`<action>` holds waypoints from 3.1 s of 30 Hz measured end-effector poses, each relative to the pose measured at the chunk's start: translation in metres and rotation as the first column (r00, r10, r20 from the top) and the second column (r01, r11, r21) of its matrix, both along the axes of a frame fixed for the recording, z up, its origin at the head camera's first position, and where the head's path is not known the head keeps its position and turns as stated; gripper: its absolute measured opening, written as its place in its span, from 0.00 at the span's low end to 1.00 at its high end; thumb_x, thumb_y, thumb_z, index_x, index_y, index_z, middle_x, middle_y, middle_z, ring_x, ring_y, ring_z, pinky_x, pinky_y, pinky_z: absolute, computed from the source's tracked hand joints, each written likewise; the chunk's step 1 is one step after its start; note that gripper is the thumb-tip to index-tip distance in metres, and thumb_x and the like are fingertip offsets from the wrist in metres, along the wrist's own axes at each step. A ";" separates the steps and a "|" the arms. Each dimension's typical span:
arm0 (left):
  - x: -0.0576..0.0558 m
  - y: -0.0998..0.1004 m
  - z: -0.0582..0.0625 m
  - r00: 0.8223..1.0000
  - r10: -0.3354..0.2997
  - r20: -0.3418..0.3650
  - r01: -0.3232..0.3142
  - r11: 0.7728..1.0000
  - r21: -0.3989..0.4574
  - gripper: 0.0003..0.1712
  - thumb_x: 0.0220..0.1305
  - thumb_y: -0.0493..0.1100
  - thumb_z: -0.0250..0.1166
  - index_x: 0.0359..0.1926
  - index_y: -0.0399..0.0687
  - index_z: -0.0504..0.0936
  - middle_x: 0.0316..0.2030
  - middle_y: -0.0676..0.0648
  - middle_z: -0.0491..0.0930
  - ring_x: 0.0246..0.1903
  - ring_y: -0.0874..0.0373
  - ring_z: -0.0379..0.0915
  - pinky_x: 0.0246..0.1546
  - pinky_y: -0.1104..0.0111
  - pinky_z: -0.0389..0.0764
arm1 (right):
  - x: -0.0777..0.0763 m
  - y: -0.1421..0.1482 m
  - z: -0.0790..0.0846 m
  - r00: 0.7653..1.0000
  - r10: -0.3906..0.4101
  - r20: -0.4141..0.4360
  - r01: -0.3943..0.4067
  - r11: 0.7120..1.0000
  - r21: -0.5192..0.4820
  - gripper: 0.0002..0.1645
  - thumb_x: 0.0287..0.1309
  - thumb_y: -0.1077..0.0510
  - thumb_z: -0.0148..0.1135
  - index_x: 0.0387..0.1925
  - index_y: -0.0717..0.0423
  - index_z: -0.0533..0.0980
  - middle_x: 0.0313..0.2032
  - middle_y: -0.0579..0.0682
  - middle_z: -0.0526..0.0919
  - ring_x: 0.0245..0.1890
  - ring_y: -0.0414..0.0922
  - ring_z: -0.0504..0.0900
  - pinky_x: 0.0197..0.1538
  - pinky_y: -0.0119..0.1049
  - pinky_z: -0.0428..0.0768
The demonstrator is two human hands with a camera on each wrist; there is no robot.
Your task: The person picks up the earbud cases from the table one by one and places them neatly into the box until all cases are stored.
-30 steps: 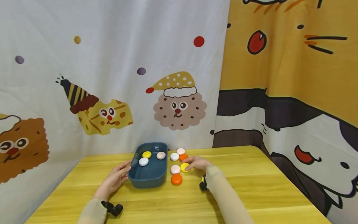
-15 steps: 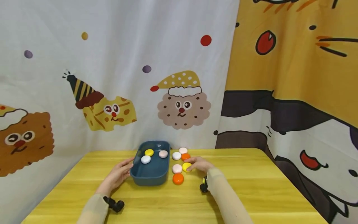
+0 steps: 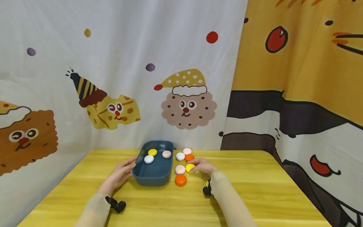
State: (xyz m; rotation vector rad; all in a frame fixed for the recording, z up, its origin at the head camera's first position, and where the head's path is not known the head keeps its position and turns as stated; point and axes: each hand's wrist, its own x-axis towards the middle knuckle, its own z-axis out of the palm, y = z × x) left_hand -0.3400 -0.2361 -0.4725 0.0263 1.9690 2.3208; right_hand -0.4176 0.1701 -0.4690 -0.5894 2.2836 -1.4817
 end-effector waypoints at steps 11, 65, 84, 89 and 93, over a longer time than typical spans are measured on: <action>-0.001 0.001 0.001 1.000 -0.014 0.001 0.014 0.999 0.032 0.35 0.69 0.38 0.60 0.72 0.37 0.58 0.36 0.49 0.73 0.23 0.64 0.69 0.29 0.73 0.77 | -0.004 0.003 -0.001 0.999 0.034 -0.003 -0.034 0.999 -0.001 0.32 0.52 0.63 0.71 0.59 0.67 0.74 0.59 0.60 0.74 0.58 0.52 0.71 0.65 0.54 0.62; -0.001 0.001 0.000 1.000 -0.009 -0.002 0.009 0.999 0.051 0.35 0.69 0.38 0.60 0.73 0.36 0.57 0.32 0.51 0.75 0.23 0.65 0.72 0.28 0.74 0.78 | -0.012 0.000 0.041 0.989 0.091 -0.118 -0.080 0.993 0.091 0.32 0.54 0.60 0.69 0.61 0.62 0.74 0.59 0.55 0.76 0.60 0.52 0.69 0.61 0.51 0.67; 0.000 0.002 0.001 1.000 -0.012 0.011 0.011 0.999 0.050 0.35 0.69 0.38 0.60 0.73 0.38 0.58 0.33 0.51 0.74 0.23 0.65 0.72 0.29 0.75 0.78 | -0.011 -0.033 0.064 0.983 0.104 -0.154 -0.082 0.987 0.140 0.33 0.53 0.60 0.70 0.61 0.64 0.73 0.60 0.57 0.75 0.59 0.58 0.72 0.59 0.48 0.72; 0.000 0.001 -0.001 1.000 -0.013 0.018 0.012 0.998 0.057 0.35 0.69 0.39 0.60 0.73 0.37 0.58 0.33 0.51 0.73 0.23 0.65 0.71 0.28 0.75 0.78 | -0.013 -0.034 0.069 0.982 0.114 -0.150 -0.092 0.985 0.146 0.31 0.54 0.60 0.69 0.61 0.61 0.74 0.59 0.55 0.76 0.59 0.54 0.72 0.60 0.50 0.70; 0.000 0.002 -0.002 1.000 -0.006 0.017 0.005 0.998 0.068 0.35 0.69 0.38 0.60 0.72 0.37 0.59 0.34 0.50 0.74 0.23 0.65 0.72 0.28 0.75 0.78 | -0.019 -0.034 0.072 0.982 0.115 -0.151 -0.092 0.984 0.149 0.30 0.53 0.58 0.69 0.59 0.57 0.76 0.58 0.53 0.77 0.57 0.51 0.73 0.59 0.48 0.72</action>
